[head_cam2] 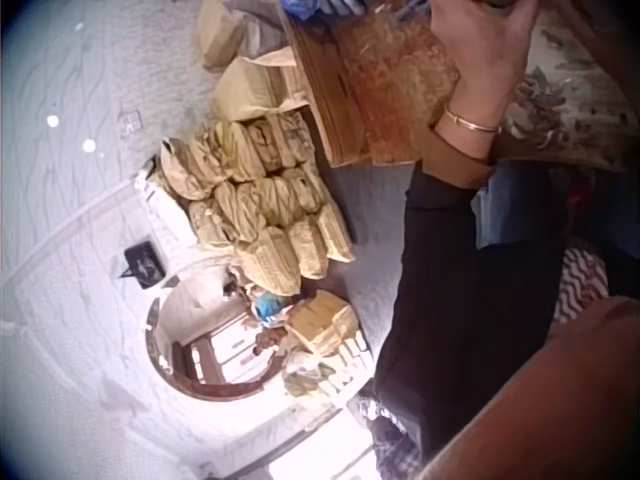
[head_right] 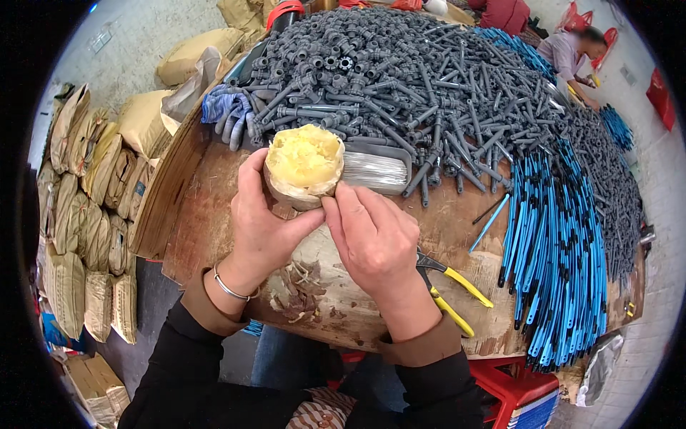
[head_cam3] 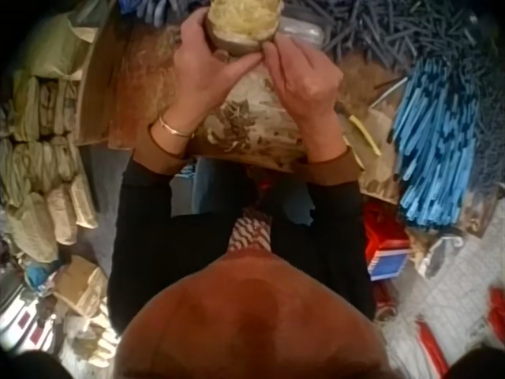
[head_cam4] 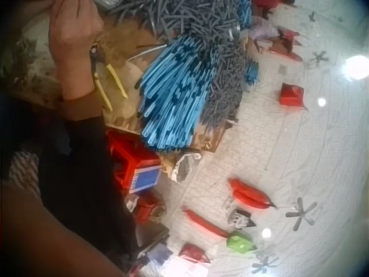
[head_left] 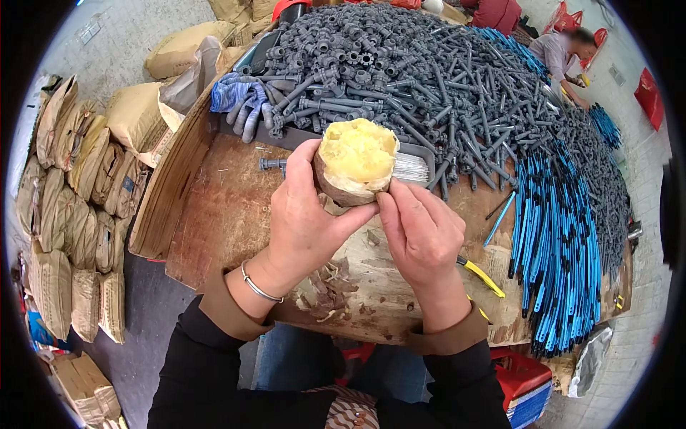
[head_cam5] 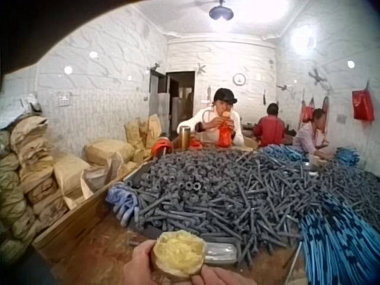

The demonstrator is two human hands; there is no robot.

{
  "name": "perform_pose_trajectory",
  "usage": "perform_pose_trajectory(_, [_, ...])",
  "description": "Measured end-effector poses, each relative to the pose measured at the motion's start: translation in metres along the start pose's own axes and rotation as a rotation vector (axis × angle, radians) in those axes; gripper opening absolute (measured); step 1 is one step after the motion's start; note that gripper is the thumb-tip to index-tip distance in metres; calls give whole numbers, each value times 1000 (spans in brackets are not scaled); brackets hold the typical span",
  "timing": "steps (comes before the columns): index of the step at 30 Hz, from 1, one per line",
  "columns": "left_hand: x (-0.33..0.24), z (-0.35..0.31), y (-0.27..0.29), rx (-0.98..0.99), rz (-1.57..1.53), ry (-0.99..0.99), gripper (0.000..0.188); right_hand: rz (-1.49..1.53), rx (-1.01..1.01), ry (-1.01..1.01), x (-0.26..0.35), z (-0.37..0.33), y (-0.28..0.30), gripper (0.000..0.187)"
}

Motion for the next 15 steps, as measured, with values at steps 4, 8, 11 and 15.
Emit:
perform_pose_trajectory(4, [-1, 1, -1, -19, -16, 7, 80, -25, 25, -40, 0, 1, 1, 16])
perform_pose_trajectory(8, [-2, 0, 0, -13, 22, -27, 79, -51, 0, -13, 1, 0, 3, 17])
perform_pose_trajectory(11, [-4, 0, 0, -10, 46, -28, 78, -53, -3, -24, 1, -1, 3, 17])
perform_pose_trajectory(15, [-1, 0, -1, 3, 37, -8, 78, -84, -10, -42, 1, -1, 3, 16])
Point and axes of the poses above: each hand's wrist, its own z-axis towards the middle knuckle, its own y-axis out of the back of the hand, x = y × z, the point moved 8 cm from there along z, towards the middle knuckle, and after that the axes turned 8 degrees about z, right-handed, at the moved point
